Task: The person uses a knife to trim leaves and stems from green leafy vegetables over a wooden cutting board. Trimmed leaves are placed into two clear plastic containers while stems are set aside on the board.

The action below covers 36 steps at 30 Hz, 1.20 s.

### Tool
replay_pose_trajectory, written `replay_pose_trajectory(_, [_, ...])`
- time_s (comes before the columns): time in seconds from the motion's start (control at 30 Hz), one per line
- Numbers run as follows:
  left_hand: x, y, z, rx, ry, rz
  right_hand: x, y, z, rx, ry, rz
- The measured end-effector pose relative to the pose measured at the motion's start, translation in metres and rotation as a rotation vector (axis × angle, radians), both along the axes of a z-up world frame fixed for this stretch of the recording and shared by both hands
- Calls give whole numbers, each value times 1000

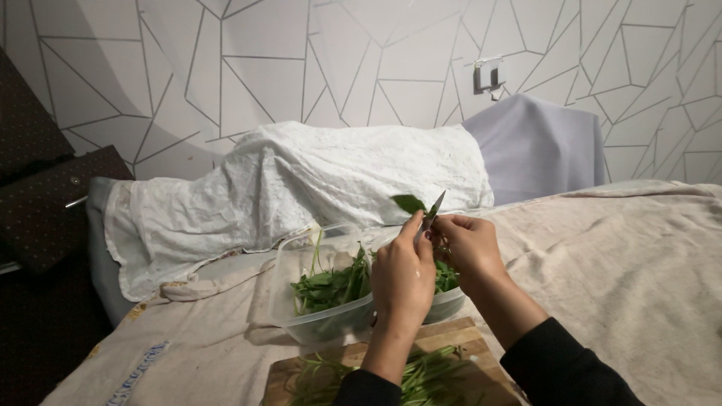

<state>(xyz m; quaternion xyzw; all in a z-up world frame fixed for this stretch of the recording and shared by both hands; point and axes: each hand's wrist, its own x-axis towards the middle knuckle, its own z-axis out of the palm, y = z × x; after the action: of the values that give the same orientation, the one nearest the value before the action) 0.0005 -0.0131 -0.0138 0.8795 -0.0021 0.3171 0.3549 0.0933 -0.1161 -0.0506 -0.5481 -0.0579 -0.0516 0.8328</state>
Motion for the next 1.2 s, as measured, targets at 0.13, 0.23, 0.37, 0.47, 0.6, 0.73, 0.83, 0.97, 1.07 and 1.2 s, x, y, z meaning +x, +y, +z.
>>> replay_pose_trajectory(0.13, [-4,-1,4,-24,57,-10,2,-1,-1,32,-17,11])
replay_pose_trajectory(0.23, [-4,-1,5,-40,88,-33,1,-1,-1,32,-15,6])
replay_pose_trajectory(0.37, [0,2,1,-32,46,-50,0,-1,2,-12,-22,-15])
replay_pose_trajectory(0.47, [8,4,-7,17,-3,-17,-2,-1,6,-71,-21,-37])
replay_pose_trajectory(0.6, [13,1,-19,83,90,50,-13,-6,13,-538,-5,-268])
replay_pose_trajectory(0.73, [22,11,-29,76,67,84,-9,-12,13,-690,76,-329])
replay_pose_trajectory(0.83, [38,23,-39,-8,296,29,-2,-25,10,-700,46,-315])
replay_pose_trajectory(0.97, [60,33,-51,-130,260,-126,7,-33,6,-648,-7,-262])
replay_pose_trajectory(1.07, [55,27,-44,-375,257,-271,7,-28,4,-565,-69,-238])
replay_pose_trajectory(1.2, [30,19,-26,-662,318,-366,-11,-13,14,-597,-150,-233])
